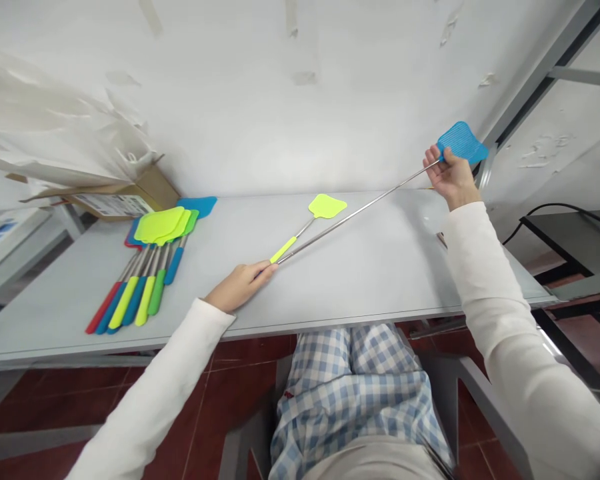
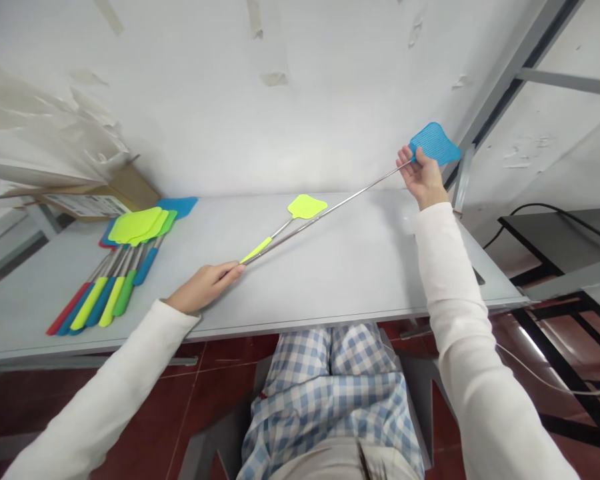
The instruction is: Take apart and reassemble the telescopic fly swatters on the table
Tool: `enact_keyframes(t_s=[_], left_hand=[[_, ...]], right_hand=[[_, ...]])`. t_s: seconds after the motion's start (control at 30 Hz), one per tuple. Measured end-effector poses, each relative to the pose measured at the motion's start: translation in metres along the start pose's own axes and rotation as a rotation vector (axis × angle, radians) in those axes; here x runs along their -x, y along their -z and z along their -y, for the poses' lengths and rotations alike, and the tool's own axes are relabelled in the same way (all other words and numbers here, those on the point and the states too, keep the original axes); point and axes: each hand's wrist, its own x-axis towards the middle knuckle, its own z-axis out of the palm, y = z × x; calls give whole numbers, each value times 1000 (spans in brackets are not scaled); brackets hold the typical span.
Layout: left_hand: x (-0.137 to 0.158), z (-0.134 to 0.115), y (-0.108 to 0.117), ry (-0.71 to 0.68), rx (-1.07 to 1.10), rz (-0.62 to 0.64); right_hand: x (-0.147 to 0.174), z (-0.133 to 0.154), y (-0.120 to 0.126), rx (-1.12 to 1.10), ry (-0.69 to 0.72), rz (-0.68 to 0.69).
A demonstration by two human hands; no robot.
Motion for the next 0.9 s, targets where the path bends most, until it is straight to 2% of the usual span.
enact_keyframes(t_s=[0.1, 0.17, 0.27, 0.4, 0.5, 0.63, 0.73, 0.9], left_hand=[[-18, -13, -6, -14, 26, -43], [-30, -24, -11, -16, 49, -89], [-42, -43, -19, -40, 111, -130], [-49, -68, -30, -50, 289, -187], [-50, -76, -34, -19, 394, -228], [-39, -72, -27, 13, 424, -210], [-22, -63, -17, 100, 480, -190], [15, -25, 6, 215, 496, -298]], right_hand=[[13, -15, -16, 114, -45, 91], [31, -31, -33, 166, -16, 170], [70, -59, -63, 171, 53, 247], [136, -93, -99, 123, 1, 467], [168, -108, -113, 60, -28, 575], [179, -108, -114, 98, -145, 692], [180, -106, -107, 150, -218, 790], [183, -119, -83, 270, -386, 899]])
